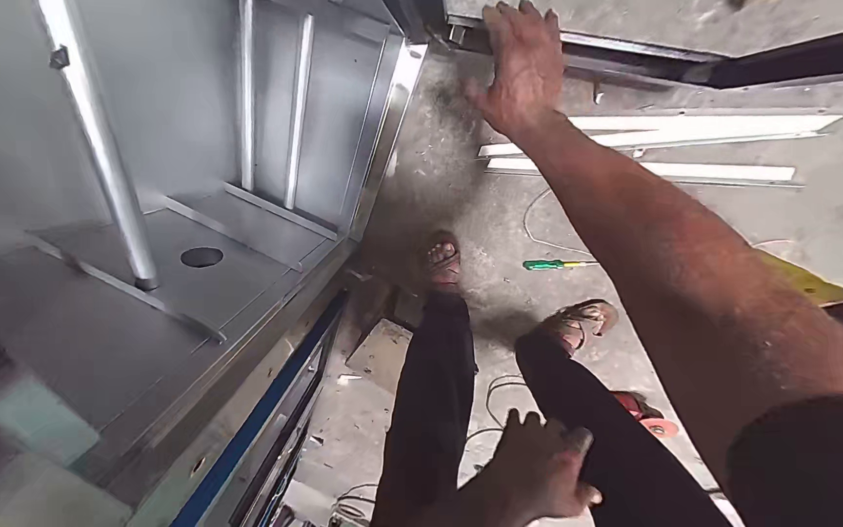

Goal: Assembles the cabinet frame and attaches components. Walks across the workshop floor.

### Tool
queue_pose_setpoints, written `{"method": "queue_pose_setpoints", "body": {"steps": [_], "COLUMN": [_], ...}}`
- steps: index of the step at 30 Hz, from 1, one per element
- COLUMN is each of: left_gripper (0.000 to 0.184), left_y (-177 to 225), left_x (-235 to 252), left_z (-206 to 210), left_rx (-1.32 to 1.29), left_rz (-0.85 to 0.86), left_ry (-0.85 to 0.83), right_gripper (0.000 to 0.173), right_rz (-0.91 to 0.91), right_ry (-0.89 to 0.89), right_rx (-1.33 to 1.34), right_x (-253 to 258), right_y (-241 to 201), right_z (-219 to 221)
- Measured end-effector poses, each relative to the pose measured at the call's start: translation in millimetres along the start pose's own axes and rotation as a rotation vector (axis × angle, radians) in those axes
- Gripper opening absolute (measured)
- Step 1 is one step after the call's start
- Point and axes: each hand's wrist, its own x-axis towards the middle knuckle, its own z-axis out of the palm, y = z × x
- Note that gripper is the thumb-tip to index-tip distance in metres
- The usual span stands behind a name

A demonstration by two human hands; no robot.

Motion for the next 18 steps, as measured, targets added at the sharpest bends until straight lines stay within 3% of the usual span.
{"method": "queue_pose_setpoints", "body": {"steps": [2, 5, 11, 18], "left_gripper": [0.068, 0.069, 0.071, 0.072], "left_y": [2.0, 3.9, 1.3, -2.3], "left_x": [-4.2, -9.2, -19.1, -22.0], "left_z": [-9.9, -21.9, -36.4, -38.2], "left_rx": [-0.048, -0.048, -0.056, -0.036], "left_rz": [0.097, 0.154, 0.145, 0.153], "left_ry": [0.146, 0.304, 0.241, 0.273], "right_gripper": [0.079, 0.057, 0.045, 0.037], "right_rz": [0.005, 0.019, 0.010, 0.007], "right_ry": [0.004, 0.099, 0.185, 0.132], "right_rx": [0.011, 0.037, 0.033, -0.055], "right_x": [26.1, 44.4, 55.5, 67.5], "right_y": [-7.3, -8.0, 0.9, 2.1], "right_z": [20.4, 36.1, 45.8, 43.3]}}
